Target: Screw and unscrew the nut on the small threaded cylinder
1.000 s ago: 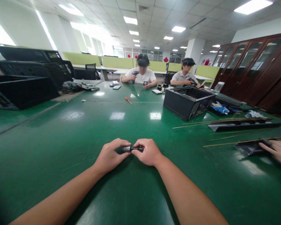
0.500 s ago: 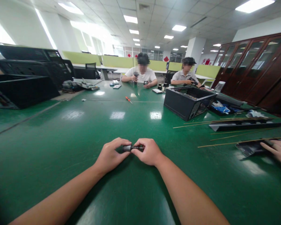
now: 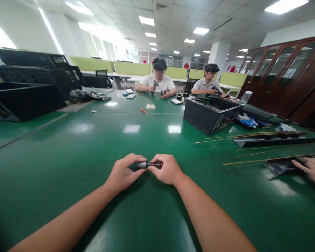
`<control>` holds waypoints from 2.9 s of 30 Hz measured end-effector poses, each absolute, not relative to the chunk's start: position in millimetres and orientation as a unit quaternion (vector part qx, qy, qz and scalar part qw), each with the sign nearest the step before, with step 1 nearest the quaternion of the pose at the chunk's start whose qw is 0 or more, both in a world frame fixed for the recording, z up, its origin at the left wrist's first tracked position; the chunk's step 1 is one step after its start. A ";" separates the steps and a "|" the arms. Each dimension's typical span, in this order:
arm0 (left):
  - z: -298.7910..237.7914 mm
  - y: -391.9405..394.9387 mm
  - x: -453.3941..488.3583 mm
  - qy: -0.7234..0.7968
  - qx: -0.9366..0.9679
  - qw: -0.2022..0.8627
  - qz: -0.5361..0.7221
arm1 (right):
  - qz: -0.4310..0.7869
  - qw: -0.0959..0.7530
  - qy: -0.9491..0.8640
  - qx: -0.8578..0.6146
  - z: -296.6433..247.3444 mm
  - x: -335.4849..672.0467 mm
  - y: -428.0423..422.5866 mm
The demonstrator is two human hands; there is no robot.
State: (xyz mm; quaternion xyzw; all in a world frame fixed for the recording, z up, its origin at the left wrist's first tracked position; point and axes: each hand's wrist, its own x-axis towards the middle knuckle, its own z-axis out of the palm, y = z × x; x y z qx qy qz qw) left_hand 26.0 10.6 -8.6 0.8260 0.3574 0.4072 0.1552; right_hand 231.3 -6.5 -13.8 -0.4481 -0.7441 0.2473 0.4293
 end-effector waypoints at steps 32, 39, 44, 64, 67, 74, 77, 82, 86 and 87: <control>-12.2 17.6 22.6 0.359 0.820 0.126 0.426 | 0.275 0.440 -0.708 -0.479 -18.3 237.6 -3.4; -11.8 17.1 22.1 0.361 0.819 0.123 0.430 | 0.286 0.438 -0.705 -0.479 -18.5 238.7 -3.0; -10.2 16.5 22.4 0.364 0.818 0.118 0.430 | 0.293 0.438 -0.702 -0.479 -18.4 239.3 -2.1; -7.4 16.7 21.0 0.375 0.811 0.116 0.434 | 0.304 0.450 -0.691 -0.478 -19.1 243.8 0.2; -7.5 17.3 20.4 0.379 0.810 0.112 0.433 | 0.305 0.449 -0.690 -0.479 -19.1 243.7 0.7; -9.2 18.8 19.7 0.381 0.810 0.107 0.433 | 0.306 0.455 -0.688 -0.476 -19.0 243.8 1.2; -9.0 18.9 19.8 0.381 0.809 0.109 0.434 | 0.305 0.455 -0.688 -0.476 -19.5 244.2 1.5; -8.8 19.1 20.0 0.381 0.807 0.110 0.437 | 0.307 0.456 -0.685 -0.479 -19.5 244.8 1.8; -9.0 19.1 19.9 0.382 0.806 0.109 0.439 | 0.308 0.456 -0.683 -0.480 -18.5 245.1 1.5; -8.9 19.0 19.8 0.382 0.806 0.108 0.440 | 0.308 0.457 -0.683 -0.479 -18.2 245.2 1.4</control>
